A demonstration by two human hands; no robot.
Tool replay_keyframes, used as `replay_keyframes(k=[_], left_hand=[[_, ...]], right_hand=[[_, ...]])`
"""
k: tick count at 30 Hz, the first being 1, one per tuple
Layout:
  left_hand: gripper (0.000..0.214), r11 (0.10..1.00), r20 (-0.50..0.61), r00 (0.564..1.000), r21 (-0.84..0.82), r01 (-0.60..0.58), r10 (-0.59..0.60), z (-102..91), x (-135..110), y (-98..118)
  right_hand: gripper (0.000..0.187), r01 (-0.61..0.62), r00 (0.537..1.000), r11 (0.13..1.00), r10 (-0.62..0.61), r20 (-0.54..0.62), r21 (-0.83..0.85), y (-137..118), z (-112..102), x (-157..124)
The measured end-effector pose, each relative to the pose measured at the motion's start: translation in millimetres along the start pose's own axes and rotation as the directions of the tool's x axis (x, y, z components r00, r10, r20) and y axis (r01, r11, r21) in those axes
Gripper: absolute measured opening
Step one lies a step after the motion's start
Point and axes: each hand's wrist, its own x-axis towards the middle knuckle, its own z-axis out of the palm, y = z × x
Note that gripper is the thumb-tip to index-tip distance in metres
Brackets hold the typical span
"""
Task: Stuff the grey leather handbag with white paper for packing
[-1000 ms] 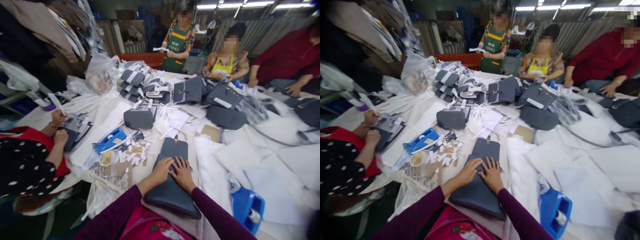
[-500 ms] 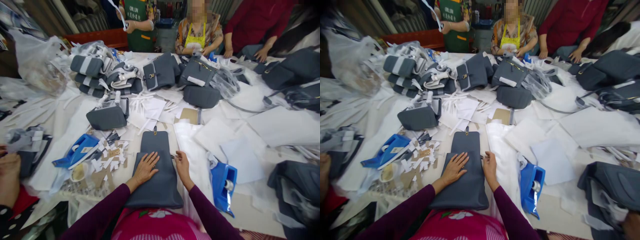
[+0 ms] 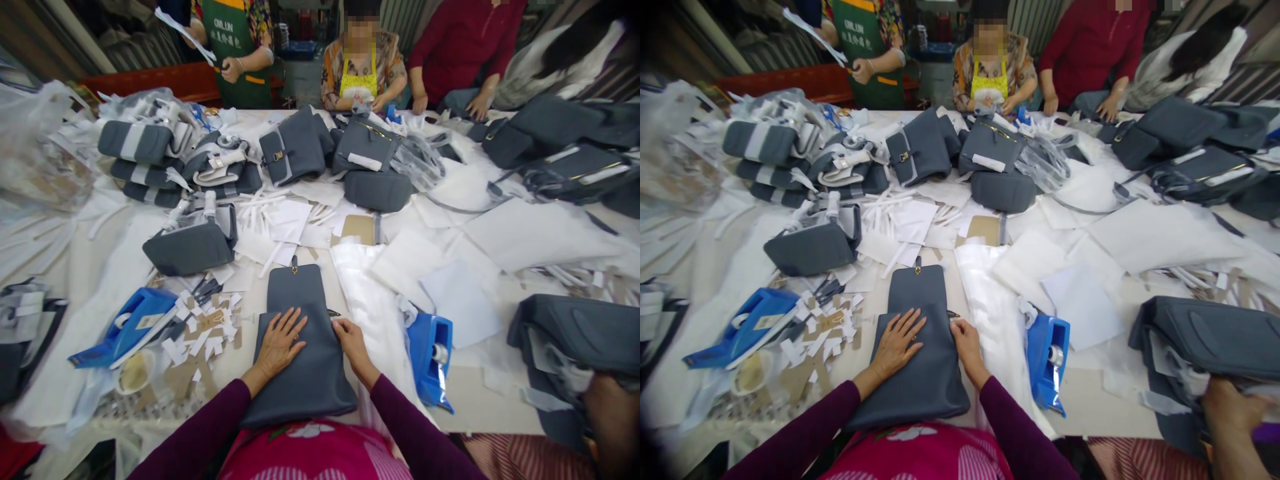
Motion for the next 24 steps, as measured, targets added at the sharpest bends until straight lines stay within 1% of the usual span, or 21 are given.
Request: replay_keyframes(k=[2,4,10,15,20,22,24], left_hand=[[0.061,1.0,0.005,1.0,0.012,-0.003,0.003,0.2,-0.1,0.3],[0.061,1.0,0.003,1.0,0.02,-0.007,0.007,0.3,0.0,0.7],[0.063,1.0,-0.021,1.0,0.028,-0.006,0.006,0.9,1.0,1.5],[0.063,0.999,-0.021,1.0,0.032,0.002,-0.002,2.7,1.5,1.7],[0.062,1.0,-0.015,1.0,0.016,0.0,0.0,4.3,1.3,2.2],[0.061,1.0,-0.014,1.0,0.014,-0.003,0.003,5.2,1.0,2.4],[0.06,1.0,-0.021,1.0,0.009,-0.009,0.009,6.0,0.8,2.5]], right_hand=[[0.036,-0.09,0.995,0.994,0.087,0.049,0.062,-6.0,-4.0,6.0],[0.035,-0.163,0.985,0.983,0.156,0.078,0.088,-12.8,-5.6,12.1],[0.024,-0.236,0.962,0.968,0.22,0.162,0.089,-29.2,-5.9,30.0],[0.025,-0.322,0.925,0.941,0.289,0.247,0.101,-37.7,-8.4,37.1],[0.029,-0.399,0.897,0.91,0.361,0.256,0.115,-34.9,-1.8,45.5],[0.028,-0.408,0.899,0.902,0.371,0.233,0.138,-30.6,4.0,48.3],[0.027,-0.396,0.912,0.902,0.364,0.187,0.173,-25.7,10.4,50.2]])
